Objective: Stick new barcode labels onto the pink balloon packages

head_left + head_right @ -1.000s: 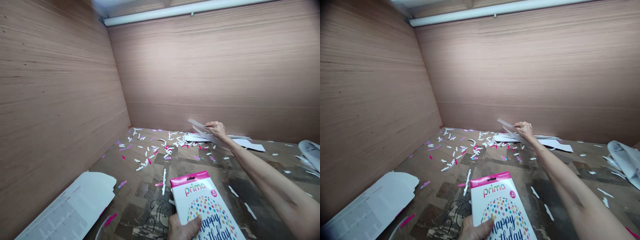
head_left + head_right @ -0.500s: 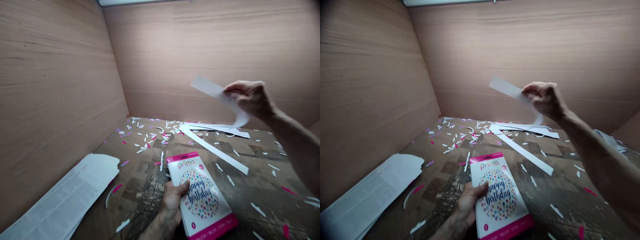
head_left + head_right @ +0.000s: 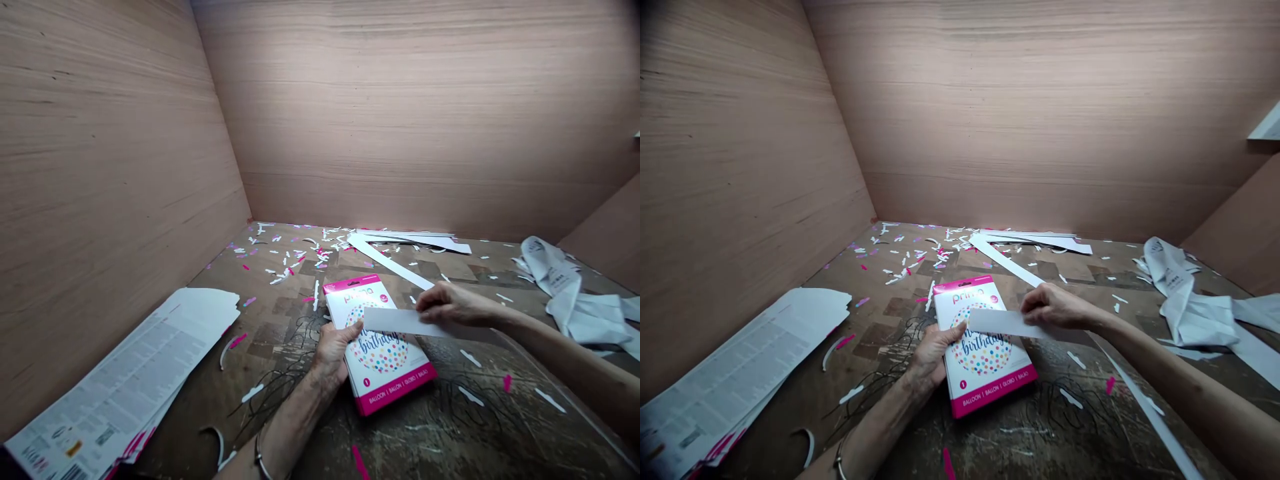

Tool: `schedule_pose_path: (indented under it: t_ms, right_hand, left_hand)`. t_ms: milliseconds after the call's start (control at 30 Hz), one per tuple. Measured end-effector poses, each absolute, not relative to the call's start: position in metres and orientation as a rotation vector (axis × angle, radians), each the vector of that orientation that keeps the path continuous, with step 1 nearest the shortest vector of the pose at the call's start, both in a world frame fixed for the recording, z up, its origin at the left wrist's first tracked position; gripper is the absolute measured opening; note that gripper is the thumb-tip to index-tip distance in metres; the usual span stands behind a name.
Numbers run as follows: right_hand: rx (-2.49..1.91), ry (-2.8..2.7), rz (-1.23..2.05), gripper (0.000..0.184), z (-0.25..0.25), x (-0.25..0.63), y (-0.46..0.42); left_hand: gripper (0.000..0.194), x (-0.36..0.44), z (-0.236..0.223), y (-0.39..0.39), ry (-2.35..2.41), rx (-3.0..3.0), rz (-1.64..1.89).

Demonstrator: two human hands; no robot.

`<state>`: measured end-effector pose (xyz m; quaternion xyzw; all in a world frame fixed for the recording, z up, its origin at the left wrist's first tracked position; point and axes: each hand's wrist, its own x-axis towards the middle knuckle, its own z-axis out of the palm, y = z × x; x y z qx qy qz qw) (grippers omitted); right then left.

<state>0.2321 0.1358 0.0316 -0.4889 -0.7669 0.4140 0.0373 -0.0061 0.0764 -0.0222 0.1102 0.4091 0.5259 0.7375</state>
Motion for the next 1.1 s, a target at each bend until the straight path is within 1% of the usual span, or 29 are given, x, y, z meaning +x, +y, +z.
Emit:
schedule_pose_path:
  t_ms: [200,300,333,367,467,533,567,600,700,733,767,833,900,967,1067,1100]
  right_hand:
    - [-1.436,-2.529,1.327,0.021,0.036,0.207,0.150]
    - [-1.365,-2.641,1.332,0.021,0.036,0.201,0.161]
    - [-1.376,-2.676,1.264,0.024,0.035,0.202,0.167]
    - [-1.430,-2.693,1.125,0.029,0.033,0.204,0.173]
    - [-1.705,-2.593,0.508,0.039,0.019,0.215,0.196]
    - [-1.819,-2.519,0.240,0.047,0.002,0.221,0.210]
    - [-1.846,-2.513,0.178,0.050,-0.008,0.222,0.215]
    - [-1.864,-2.515,0.115,0.048,-0.018,0.222,0.218]
    - [-1.859,-2.541,-0.080,0.032,-0.043,0.217,0.223]
    - [-1.838,-2.564,-0.133,0.029,-0.048,0.215,0.223]
    - [-1.811,-2.595,-0.174,0.031,-0.051,0.214,0.224]
    - [-1.761,-2.657,-0.228,0.038,-0.054,0.213,0.227]
    - [-1.734,-2.694,-0.262,0.041,-0.053,0.213,0.232]
    - [-1.725,-2.708,-0.283,0.039,-0.051,0.213,0.237]
    - [-1.764,-2.675,-0.299,0.027,-0.051,0.209,0.245]
    - [-1.785,-2.651,-0.303,0.027,-0.051,0.207,0.248]
  left_hand:
    - [0.032,-0.007,-0.020,0.073,0.868,0.293,1.156]
    - [0.031,-0.007,-0.020,0.072,0.877,0.294,1.149]
    - [0.031,-0.007,-0.020,0.072,0.889,0.290,1.151]
    - [0.031,-0.007,-0.021,0.072,0.900,0.285,1.154]
    - [0.031,-0.007,-0.024,0.072,0.931,0.277,1.160]
    - [0.031,-0.007,-0.025,0.073,0.936,0.266,1.146]
    - [0.031,-0.008,-0.025,0.073,0.938,0.260,1.138]
    - [0.030,-0.008,-0.026,0.074,0.939,0.256,1.133]
    - [0.029,-0.009,-0.026,0.074,0.931,0.261,1.131]
    - [0.030,-0.009,-0.026,0.075,0.926,0.261,1.129]
    - [0.030,-0.010,-0.026,0.075,0.919,0.256,1.125]
    - [0.031,-0.010,-0.027,0.075,0.904,0.238,1.117]
    - [0.031,-0.010,-0.027,0.075,0.890,0.224,1.109]
    - [0.031,-0.010,-0.027,0.075,0.878,0.218,1.102]
    - [0.032,-0.011,-0.028,0.075,0.873,0.212,1.099]
    - [0.035,-0.011,-0.028,0.075,0.873,0.206,1.098]
